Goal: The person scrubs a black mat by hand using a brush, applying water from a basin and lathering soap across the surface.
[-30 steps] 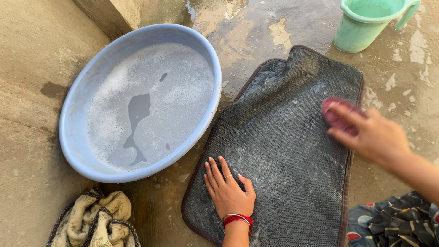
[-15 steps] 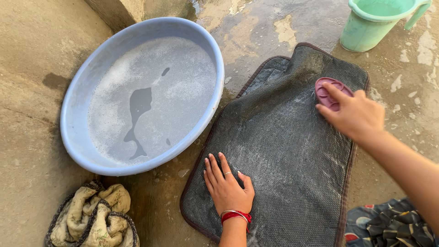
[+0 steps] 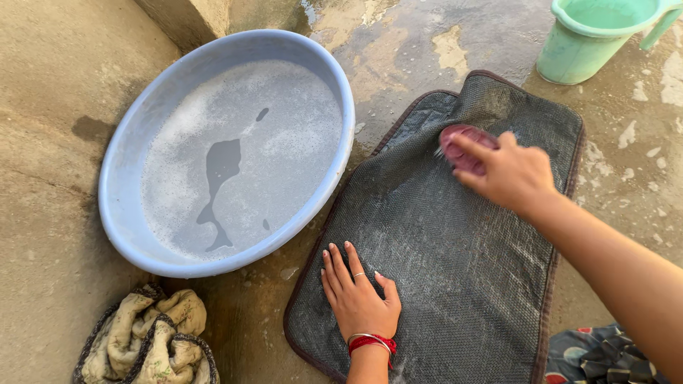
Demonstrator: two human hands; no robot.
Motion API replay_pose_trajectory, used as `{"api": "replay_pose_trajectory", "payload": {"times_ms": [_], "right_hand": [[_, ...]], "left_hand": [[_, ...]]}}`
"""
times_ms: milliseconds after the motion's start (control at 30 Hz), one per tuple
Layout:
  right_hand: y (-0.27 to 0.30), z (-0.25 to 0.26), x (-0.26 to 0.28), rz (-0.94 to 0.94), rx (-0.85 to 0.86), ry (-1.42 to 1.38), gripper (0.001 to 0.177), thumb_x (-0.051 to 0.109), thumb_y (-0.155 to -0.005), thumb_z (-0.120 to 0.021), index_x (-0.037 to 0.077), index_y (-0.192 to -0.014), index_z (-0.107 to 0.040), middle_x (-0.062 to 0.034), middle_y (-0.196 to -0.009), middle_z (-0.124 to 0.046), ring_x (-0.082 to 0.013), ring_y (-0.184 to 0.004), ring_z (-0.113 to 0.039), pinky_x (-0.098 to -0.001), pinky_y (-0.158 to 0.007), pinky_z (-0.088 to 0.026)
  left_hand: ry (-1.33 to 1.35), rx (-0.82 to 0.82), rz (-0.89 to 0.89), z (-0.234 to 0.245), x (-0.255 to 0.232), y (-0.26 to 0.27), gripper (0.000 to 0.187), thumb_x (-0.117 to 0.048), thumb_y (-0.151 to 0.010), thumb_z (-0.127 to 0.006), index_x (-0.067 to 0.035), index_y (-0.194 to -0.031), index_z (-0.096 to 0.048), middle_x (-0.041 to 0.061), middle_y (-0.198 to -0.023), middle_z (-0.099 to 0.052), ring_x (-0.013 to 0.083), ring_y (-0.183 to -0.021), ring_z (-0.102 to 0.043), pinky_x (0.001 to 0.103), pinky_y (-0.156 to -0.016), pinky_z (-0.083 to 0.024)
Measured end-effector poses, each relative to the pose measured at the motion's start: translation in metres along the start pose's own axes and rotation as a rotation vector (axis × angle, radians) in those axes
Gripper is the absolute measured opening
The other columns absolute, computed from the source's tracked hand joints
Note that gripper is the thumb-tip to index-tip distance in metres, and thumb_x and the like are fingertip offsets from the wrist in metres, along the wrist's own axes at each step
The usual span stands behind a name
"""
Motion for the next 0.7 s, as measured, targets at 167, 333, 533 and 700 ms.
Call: {"api": "replay_pose_trajectory", "payload": {"times_ms": [167,333,533,700], "right_hand": [[0.041,-0.022,0.071,0.157,-0.081,-0.174,0.063,0.059,-0.087,-0.061,0.052,-0.148,-0.046,-0.0173,-0.103,-0.061,-0.0290,-0.066,-0.068,-0.0409,-0.057,-0.058],[0.075,-0.021,0.136,0.572,0.042,-0.246,0.068,0.063,-0.085,-0.063,0.047,-0.147,-0.044,-0.0163,-0.096,-0.059,-0.0258,-0.061,-0.066,-0.0406,-0.059,-0.057],[-0.015,0.006,0.033,0.093,-0.060,0.003,0.068,0.068,-0.088,-0.057,0.055,-0.153,-0.038,-0.0145,-0.102,-0.063,-0.0237,-0.068,-0.068,-0.0401,-0.061,-0.058],[0.036,-0.025,0.092,0.157,-0.079,-0.230,0.068,0.065,-0.085,-0.061,0.048,-0.149,-0.044,-0.0179,-0.101,-0.060,-0.0302,-0.066,-0.069,-0.0426,-0.058,-0.059]], "left_hand": [[-0.002,0.011,0.003,-0.001,-0.001,-0.002,0.076,-0.031,-0.084,-0.050,0.002,-0.150,-0.034,0.026,-0.159,-0.026,0.0368,-0.150,-0.020,0.052,-0.121,-0.015],[0.019,0.010,0.005,0.002,0.000,-0.002,0.077,-0.032,-0.083,-0.052,0.002,-0.149,-0.035,0.026,-0.159,-0.027,0.0368,-0.150,-0.020,0.052,-0.121,-0.015],[0.011,0.007,0.001,0.001,-0.001,-0.002,0.075,-0.031,-0.084,-0.052,0.003,-0.149,-0.036,0.026,-0.159,-0.028,0.0370,-0.150,-0.021,0.052,-0.121,-0.016],[0.010,-0.002,-0.002,0.002,0.000,-0.003,0.075,-0.031,-0.084,-0.053,0.003,-0.149,-0.036,0.027,-0.158,-0.028,0.0377,-0.149,-0.022,0.052,-0.120,-0.017]]}}
Point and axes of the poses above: each hand's wrist, its own y-axis away from the middle knuckle, its own z-axis out of the back of the hand, x = y × z, the point moved 8 cm from there along -y, towards the middle knuckle
